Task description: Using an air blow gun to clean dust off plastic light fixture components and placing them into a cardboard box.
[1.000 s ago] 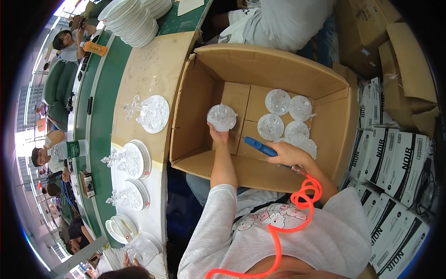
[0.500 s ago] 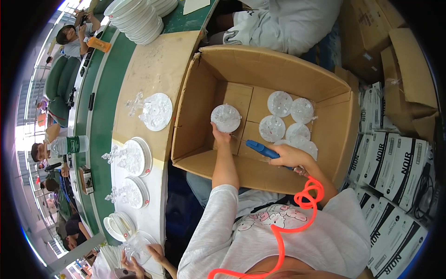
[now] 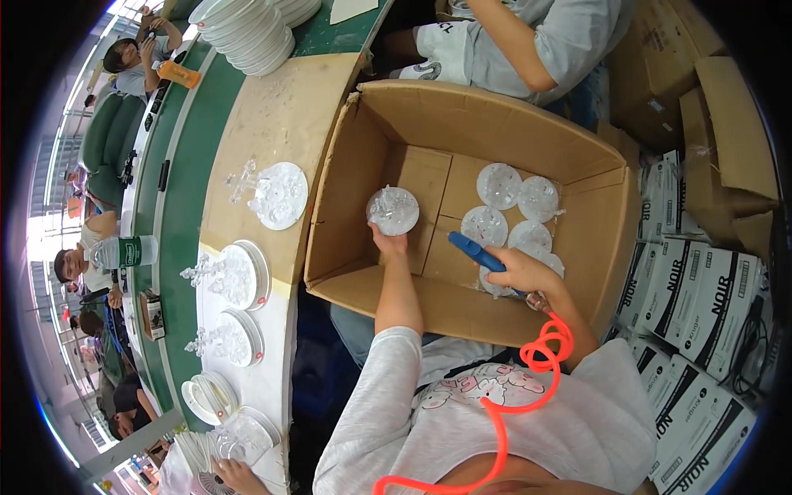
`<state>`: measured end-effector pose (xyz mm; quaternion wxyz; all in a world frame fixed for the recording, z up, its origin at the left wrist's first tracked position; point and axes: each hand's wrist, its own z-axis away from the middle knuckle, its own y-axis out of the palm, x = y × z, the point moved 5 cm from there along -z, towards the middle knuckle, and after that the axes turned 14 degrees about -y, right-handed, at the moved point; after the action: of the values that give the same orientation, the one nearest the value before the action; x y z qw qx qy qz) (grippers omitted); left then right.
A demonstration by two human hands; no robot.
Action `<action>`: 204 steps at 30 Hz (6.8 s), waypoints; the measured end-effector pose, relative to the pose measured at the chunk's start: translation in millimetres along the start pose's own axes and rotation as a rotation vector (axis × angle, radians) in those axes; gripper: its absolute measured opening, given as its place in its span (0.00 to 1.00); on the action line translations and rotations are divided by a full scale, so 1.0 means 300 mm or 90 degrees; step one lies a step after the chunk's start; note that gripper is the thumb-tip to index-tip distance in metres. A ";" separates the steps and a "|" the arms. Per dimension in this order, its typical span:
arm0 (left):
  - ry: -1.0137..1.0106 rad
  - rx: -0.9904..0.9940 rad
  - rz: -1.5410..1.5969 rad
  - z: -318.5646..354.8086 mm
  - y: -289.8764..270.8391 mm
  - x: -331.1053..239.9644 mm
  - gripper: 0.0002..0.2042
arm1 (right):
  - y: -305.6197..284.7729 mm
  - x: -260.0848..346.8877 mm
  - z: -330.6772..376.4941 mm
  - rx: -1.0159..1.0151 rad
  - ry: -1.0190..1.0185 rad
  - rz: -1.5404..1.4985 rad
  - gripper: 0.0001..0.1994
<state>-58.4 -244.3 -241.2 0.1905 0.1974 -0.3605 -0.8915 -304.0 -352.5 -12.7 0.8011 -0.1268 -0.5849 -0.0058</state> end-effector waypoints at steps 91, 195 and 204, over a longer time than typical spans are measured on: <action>0.030 0.351 0.014 0.321 0.774 -0.154 0.24 | -0.097 0.151 0.103 0.057 -0.107 -0.451 0.26; 0.270 0.606 -1.799 0.634 0.675 0.202 0.12 | 0.041 -0.008 -0.060 -0.238 -0.029 0.090 0.23; -0.256 -0.213 -0.667 0.539 0.375 0.114 0.31 | -0.020 -0.024 -0.037 -0.338 -0.057 -0.115 0.21</action>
<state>-144.5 -244.1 -60.8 -0.3190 0.1435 -0.0980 -0.9317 -296.9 -361.6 -21.5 0.7095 -0.2798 -0.6064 -0.2251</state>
